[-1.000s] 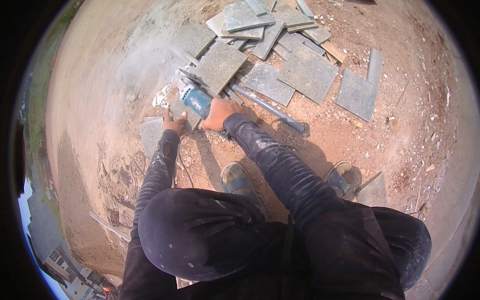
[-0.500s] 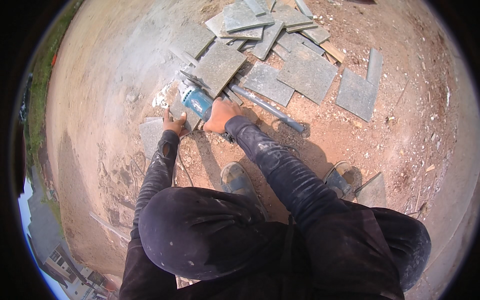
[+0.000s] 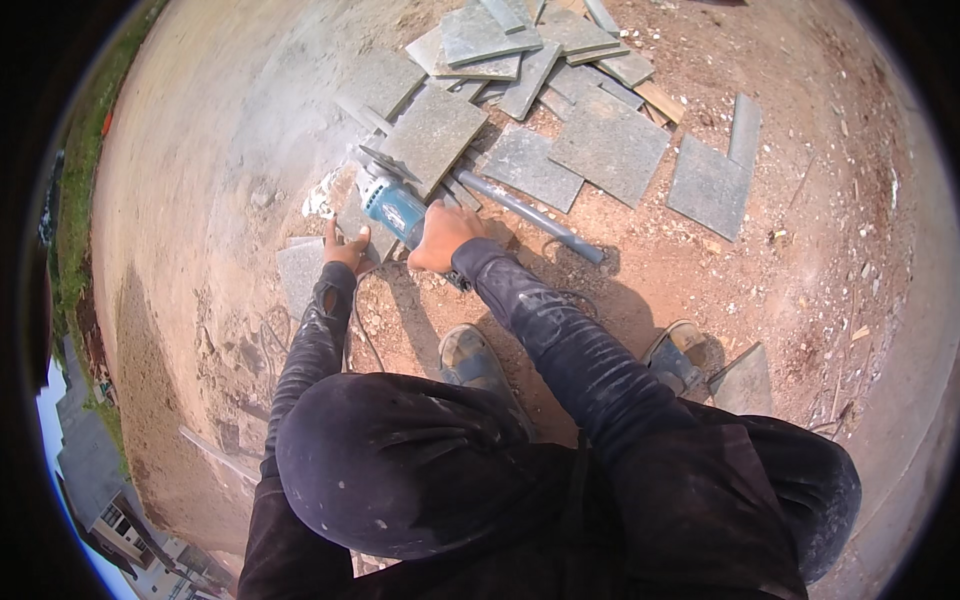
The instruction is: The person uses an angle grinder to cut a grey tile on the ground. They hold the tile with one hand and operate the grinder with the other, creating dust as they cut. After finishing the cut, they place the tile aside and pick up another one to continue the process.
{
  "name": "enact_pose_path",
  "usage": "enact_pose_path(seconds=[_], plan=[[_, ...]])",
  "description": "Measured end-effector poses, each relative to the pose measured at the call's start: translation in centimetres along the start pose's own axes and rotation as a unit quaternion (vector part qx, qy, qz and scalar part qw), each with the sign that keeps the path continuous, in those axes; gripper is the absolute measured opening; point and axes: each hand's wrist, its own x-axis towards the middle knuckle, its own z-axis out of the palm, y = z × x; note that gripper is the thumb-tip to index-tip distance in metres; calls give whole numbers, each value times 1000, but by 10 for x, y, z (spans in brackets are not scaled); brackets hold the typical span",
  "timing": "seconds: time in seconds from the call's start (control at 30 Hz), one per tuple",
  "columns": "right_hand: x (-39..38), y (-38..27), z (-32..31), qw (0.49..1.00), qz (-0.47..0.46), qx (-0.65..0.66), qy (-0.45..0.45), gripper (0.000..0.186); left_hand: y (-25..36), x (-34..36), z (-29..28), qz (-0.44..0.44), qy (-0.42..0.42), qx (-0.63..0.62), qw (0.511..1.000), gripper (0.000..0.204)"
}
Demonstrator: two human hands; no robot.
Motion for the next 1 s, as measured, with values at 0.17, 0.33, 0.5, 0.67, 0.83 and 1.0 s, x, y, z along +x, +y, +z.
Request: enact_pose_path(seconds=[0.17, 0.33, 0.5, 0.67, 0.83, 1.0], plan=[[-3, -1, -2, 1000, 6, -1, -1, 75, -8, 8, -4, 11, -5, -1, 1000, 79], [-1, 2, -1, 1000, 8, 1, -2, 76, -3, 2, 1, 7, -13, -3, 1000, 77], [-4, 0, -5, 1000, 8, 7, -6, 75, -4, 2, 1, 19, -6, 2, 1000, 77], [-3, 4, 0, 1000, 21, 3, -7, 74, -3, 2, 2, 12, -3, 12, 1000, 77], [-3, 10, 5, 1000, 9, -22, 1, 69, 0, -1, 3, 0, -11, 2, 1000, 78], [-8, 11, 4, 1000, -3, -25, 3, 67, 1, -2, -1, -4, -5, 7, 1000, 80]])
